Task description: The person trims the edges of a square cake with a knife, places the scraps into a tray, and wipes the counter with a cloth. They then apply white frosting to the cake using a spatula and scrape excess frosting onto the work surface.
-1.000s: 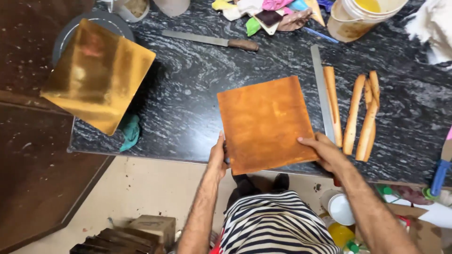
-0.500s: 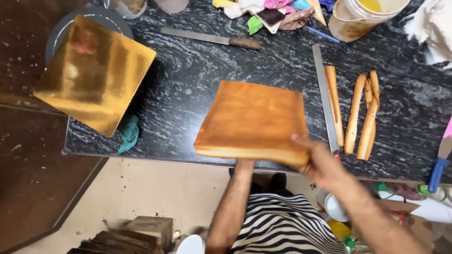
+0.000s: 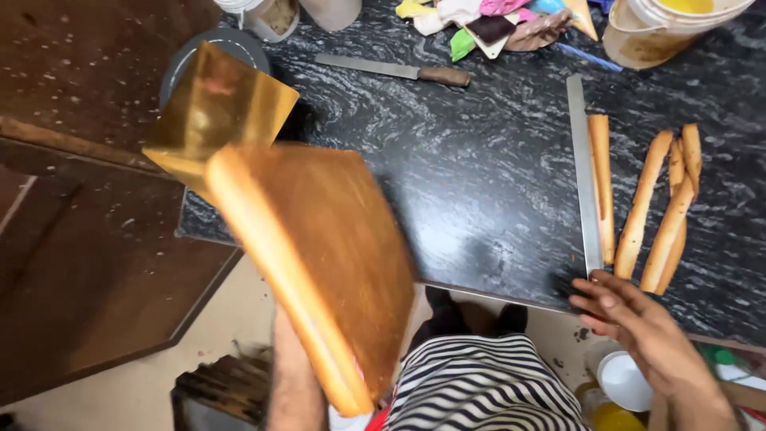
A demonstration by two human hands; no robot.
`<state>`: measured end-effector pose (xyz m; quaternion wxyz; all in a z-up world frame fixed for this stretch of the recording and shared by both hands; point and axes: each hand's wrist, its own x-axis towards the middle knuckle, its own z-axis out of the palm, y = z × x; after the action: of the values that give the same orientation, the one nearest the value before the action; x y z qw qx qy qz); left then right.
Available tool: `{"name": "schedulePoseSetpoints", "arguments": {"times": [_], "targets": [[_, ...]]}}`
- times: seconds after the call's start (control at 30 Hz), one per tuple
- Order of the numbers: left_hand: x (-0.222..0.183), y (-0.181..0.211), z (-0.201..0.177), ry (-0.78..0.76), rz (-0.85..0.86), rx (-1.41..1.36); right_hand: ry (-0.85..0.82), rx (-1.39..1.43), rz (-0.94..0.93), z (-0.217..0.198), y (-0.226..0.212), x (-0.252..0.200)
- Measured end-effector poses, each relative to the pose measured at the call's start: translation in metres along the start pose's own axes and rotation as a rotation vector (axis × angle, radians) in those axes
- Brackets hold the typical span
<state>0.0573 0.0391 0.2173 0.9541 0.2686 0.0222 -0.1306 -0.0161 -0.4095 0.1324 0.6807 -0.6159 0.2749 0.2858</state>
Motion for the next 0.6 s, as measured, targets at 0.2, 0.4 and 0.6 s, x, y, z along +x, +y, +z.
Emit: {"name": "schedulePoseSetpoints", "arguments": {"times": [0.2,0.4,0.6], "targets": [[0.045,-0.038,0.084,0.452,-0.085,0.678,-0.025,-0.019,-0.056,-0.028,0.044,0.065],[0.042,-0.062,-0.143,0.699,0.204,1.720,0.549,-1.075,-0.381,0.017,0.057,0.031],[0.028,-0.136,-0.232,0.408,0.232,0.975,0.636,-1.223,-0.588,-0.008,0.136,0.064]]}}
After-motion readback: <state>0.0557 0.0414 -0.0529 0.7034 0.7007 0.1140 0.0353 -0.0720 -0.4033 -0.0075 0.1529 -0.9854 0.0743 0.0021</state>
